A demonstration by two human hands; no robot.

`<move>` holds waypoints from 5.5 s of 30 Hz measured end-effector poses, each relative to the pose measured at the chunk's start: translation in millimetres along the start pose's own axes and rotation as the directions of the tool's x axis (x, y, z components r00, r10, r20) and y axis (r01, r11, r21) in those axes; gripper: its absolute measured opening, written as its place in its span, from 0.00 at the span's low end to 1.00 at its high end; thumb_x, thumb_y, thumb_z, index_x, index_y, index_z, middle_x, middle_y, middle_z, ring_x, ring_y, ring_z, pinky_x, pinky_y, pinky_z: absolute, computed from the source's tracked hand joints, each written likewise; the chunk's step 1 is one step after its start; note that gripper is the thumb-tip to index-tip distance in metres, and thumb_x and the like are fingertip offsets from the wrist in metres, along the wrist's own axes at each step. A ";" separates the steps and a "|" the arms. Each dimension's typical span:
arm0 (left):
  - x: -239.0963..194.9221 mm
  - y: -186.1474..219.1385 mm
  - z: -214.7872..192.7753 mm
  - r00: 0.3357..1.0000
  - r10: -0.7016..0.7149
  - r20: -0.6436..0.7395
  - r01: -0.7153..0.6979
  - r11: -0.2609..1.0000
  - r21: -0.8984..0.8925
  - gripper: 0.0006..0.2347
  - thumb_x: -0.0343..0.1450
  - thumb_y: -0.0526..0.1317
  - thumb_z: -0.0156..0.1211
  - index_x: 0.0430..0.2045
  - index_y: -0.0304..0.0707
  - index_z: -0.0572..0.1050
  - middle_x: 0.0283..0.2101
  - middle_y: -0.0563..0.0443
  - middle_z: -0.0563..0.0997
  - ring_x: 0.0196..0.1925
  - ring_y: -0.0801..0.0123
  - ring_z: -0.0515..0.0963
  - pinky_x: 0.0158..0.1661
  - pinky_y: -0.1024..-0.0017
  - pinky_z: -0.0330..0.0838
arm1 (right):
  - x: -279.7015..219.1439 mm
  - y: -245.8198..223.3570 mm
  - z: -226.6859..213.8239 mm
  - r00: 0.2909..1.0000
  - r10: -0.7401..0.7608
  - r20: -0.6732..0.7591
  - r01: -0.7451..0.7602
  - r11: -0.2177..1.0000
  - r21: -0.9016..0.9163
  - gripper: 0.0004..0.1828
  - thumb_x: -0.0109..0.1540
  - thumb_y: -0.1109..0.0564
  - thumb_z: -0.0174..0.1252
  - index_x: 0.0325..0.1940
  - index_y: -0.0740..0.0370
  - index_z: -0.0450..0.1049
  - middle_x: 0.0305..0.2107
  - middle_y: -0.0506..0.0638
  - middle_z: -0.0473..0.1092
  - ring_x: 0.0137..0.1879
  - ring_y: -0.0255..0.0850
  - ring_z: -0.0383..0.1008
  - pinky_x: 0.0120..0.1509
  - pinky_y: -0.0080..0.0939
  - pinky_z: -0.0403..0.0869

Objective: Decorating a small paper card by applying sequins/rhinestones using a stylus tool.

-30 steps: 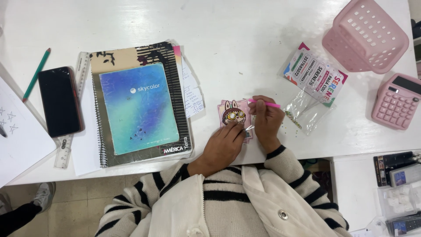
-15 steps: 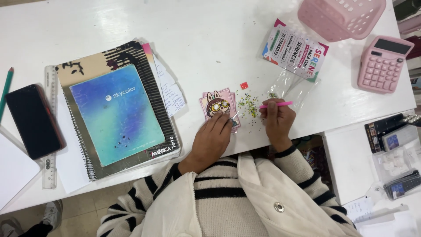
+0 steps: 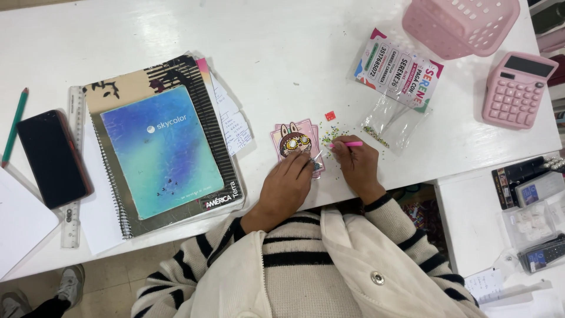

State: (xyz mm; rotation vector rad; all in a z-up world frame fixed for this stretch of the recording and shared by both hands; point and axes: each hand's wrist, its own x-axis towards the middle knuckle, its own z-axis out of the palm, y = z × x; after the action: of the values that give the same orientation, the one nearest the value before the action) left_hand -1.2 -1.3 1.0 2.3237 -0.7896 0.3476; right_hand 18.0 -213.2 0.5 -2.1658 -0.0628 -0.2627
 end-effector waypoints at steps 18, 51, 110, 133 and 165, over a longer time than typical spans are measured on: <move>-1.0 0.1 -0.3 1.000 -0.003 -0.002 0.003 1.000 -0.004 0.11 0.71 0.34 0.60 0.46 0.29 0.78 0.56 0.41 0.77 0.64 0.52 0.74 0.59 0.60 0.74 | 1.7 18.8 -3.1 0.998 0.045 -0.044 -0.032 0.965 0.262 0.17 0.74 0.52 0.52 0.43 0.70 0.76 0.28 0.49 0.75 0.31 0.30 0.72 0.37 0.30 0.73; -3.5 -4.0 2.9 0.999 0.029 -0.031 -0.029 1.000 -0.003 0.10 0.71 0.38 0.59 0.41 0.29 0.77 0.53 0.37 0.77 0.59 0.50 0.77 0.56 0.59 0.74 | 43.9 -21.1 59.5 0.965 -0.068 0.253 0.065 0.998 0.017 0.08 0.70 0.57 0.54 0.46 0.64 0.77 0.38 0.52 0.77 0.34 0.39 0.78 0.40 0.37 0.77; -15.5 -11.1 12.7 0.996 0.066 0.057 -0.067 0.998 0.019 0.16 0.69 0.33 0.56 0.52 0.29 0.76 0.61 0.43 0.75 0.67 0.55 0.72 0.61 0.62 0.72 | 31.2 0.7 26.3 0.999 -0.005 -0.051 0.032 0.836 0.548 0.13 0.76 0.54 0.49 0.53 0.69 0.71 0.35 0.50 0.74 0.35 0.31 0.72 0.41 0.31 0.73; -1.4 7.1 -13.4 0.979 0.144 -0.147 -0.153 0.987 -0.054 0.10 0.71 0.33 0.60 0.46 0.33 0.79 0.54 0.47 0.80 0.61 0.57 0.78 0.61 0.61 0.73 | 44.2 -0.3 10.3 0.974 0.196 0.115 -0.143 0.134 0.981 0.23 0.76 0.41 0.43 0.67 0.58 0.64 0.43 0.53 0.74 0.49 0.42 0.75 0.54 0.40 0.74; -5.8 -4.8 1.7 0.997 0.070 -0.044 -0.061 0.982 0.177 0.08 0.70 0.37 0.61 0.40 0.38 0.81 0.50 0.51 0.81 0.58 0.63 0.77 0.68 0.50 0.58 | 18.4 -21.6 27.1 0.981 -0.141 0.131 0.139 0.990 0.025 0.11 0.71 0.56 0.55 0.46 0.67 0.78 0.31 0.54 0.76 0.32 0.38 0.76 0.38 0.36 0.73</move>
State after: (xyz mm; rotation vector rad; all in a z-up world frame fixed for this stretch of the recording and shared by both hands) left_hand -2.7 3.1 -5.2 2.4455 -0.8425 0.5209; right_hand 37.4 -179.6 6.9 -2.1642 -0.2921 -0.1976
